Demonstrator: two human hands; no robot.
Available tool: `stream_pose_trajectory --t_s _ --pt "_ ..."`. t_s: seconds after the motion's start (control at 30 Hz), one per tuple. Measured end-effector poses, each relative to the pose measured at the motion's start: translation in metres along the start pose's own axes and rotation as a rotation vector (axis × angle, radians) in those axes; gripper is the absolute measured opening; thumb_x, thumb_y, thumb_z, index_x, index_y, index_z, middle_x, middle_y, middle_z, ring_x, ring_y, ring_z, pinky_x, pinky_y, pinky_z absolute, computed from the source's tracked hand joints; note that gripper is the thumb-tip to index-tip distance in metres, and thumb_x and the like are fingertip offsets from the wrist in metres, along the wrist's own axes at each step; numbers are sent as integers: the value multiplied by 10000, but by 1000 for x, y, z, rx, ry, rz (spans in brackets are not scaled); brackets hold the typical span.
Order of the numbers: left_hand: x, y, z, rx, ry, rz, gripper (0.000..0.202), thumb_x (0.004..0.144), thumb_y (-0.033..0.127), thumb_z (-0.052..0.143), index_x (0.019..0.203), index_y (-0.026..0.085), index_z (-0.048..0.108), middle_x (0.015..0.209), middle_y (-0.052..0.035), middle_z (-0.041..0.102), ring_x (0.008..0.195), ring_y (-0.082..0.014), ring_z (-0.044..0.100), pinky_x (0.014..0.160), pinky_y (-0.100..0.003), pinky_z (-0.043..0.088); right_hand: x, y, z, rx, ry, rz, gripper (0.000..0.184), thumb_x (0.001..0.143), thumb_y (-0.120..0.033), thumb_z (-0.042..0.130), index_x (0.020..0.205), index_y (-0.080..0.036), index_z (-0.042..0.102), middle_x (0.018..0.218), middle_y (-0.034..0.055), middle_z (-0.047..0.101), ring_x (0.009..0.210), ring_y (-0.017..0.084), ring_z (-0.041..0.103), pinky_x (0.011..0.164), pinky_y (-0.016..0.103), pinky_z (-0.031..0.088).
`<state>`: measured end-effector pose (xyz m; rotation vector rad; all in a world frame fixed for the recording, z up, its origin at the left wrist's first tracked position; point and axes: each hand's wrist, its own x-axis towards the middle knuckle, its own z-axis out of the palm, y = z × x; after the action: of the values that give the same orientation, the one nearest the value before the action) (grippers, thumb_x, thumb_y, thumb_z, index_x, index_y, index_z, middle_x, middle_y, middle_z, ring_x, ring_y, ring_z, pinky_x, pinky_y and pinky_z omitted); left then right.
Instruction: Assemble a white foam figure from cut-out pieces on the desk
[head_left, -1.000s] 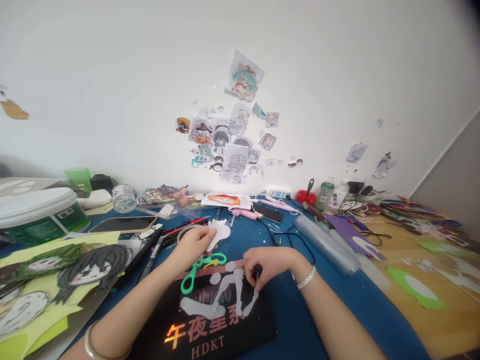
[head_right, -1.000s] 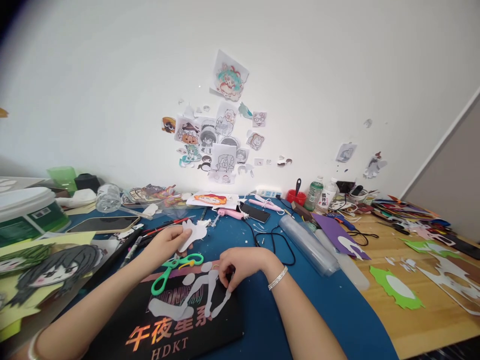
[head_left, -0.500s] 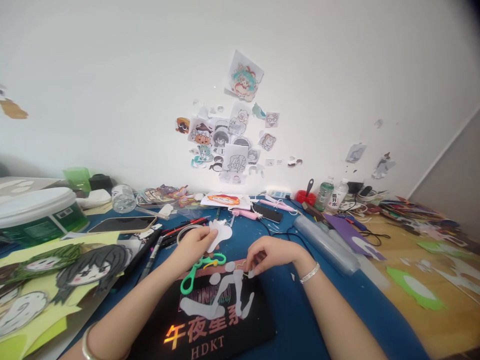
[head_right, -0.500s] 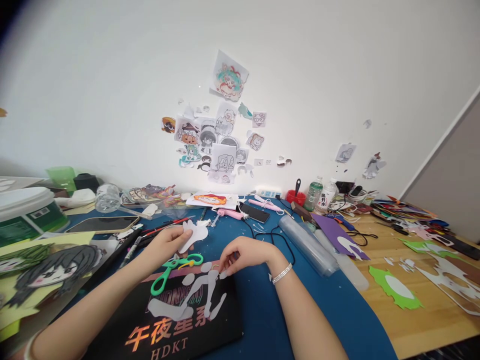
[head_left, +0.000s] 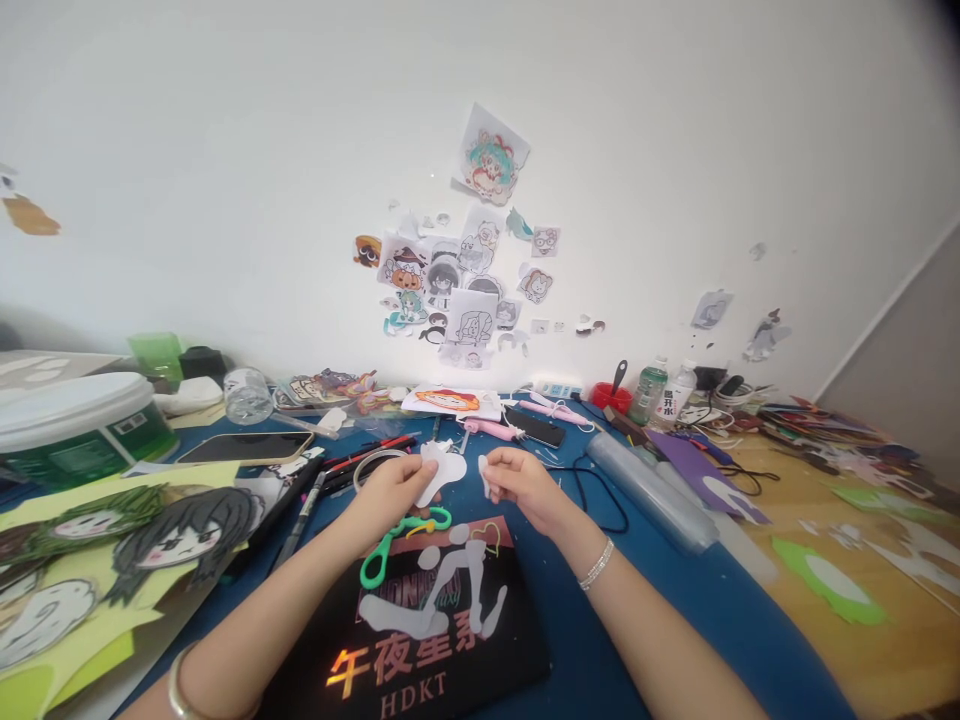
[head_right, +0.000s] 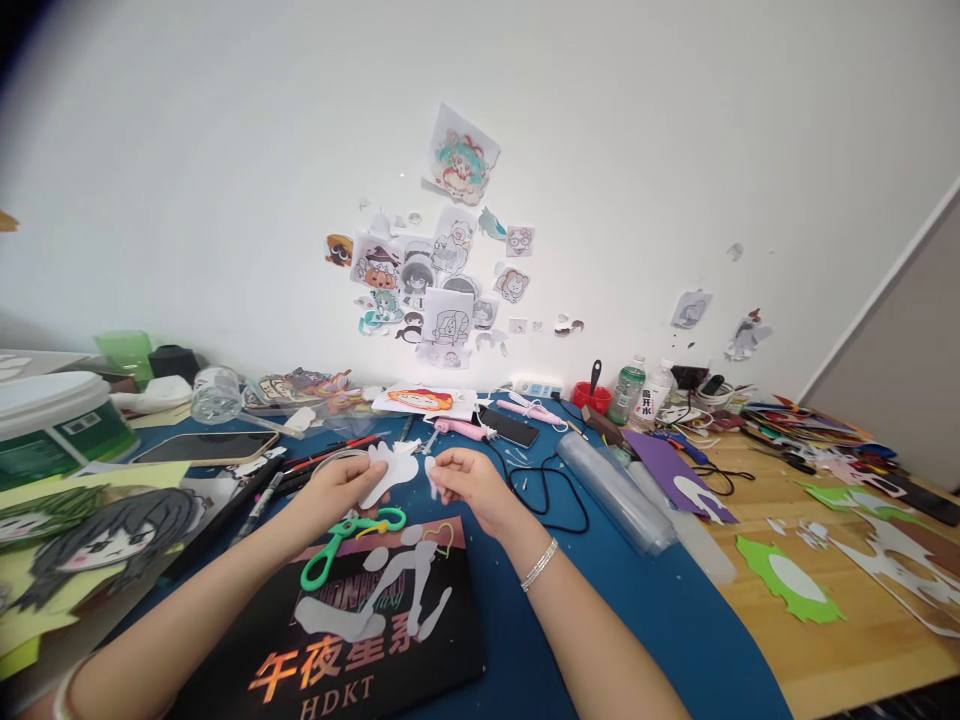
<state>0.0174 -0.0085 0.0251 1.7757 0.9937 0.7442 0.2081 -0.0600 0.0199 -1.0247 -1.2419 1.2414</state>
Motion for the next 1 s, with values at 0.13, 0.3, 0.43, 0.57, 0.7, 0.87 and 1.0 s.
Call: stream_pose_trajectory --t_s 0.13,0.3,0.43,0.57,0.7,0.87,1.0 --pt "0 -1 0 -12 1 -8 407 698 555 456 653 157 530 495 27 539 437 -127 515 455 -230 384 2 8 5 194 -6 24 285 642 -334 695 751 -156 502 602 -16 581 494 76 496 536 210 413" --pt "2 -3 2 -28 9 -15 419 668 578 471 638 162 512 533 15 560 460 -138 533 466 -245 404 2 9 13 295 38 20 287 622 -323 712 675 -144 493 652 20 619 503 67 493 539 206 432" --pt "2 -2 6 -22 14 6 417 663 581 467 603 169 489 531 19 551 444 -130 515 460 -249 405 1 12 21 371 74 70 315 598 -327 732 658 -144 484 664 23 621 503 62 492 527 197 436" --pt "0 0 9 -50 12 29 411 657 579 470 581 175 481 510 29 523 443 -124 497 449 -243 402 1 21 26 421 99 95 322 595 -316 740 657 -144 475 669 14 610 515 58 494 528 189 441" --pt "-1 1 10 4 33 51 415 677 575 457 560 178 481 521 23 527 457 -129 512 464 -246 417 1 26 30 434 126 96 322 582 -314 747 660 -148 482 617 -19 562 511 60 490 515 187 435" --pt "-2 2 12 -35 16 40 405 679 569 466 576 178 494 525 26 526 450 -127 511 463 -248 425 1 27 33 392 184 96 345 544 -322 765 643 -151 482 591 -34 532 514 70 491 500 194 433" --pt "-1 -1 14 -110 -9 17 387 683 549 485 610 170 505 575 18 554 453 -120 509 472 -258 441 1 30 34 354 244 97 352 528 -329 773 635 -152 488 558 -36 515 552 88 517 532 205 452"
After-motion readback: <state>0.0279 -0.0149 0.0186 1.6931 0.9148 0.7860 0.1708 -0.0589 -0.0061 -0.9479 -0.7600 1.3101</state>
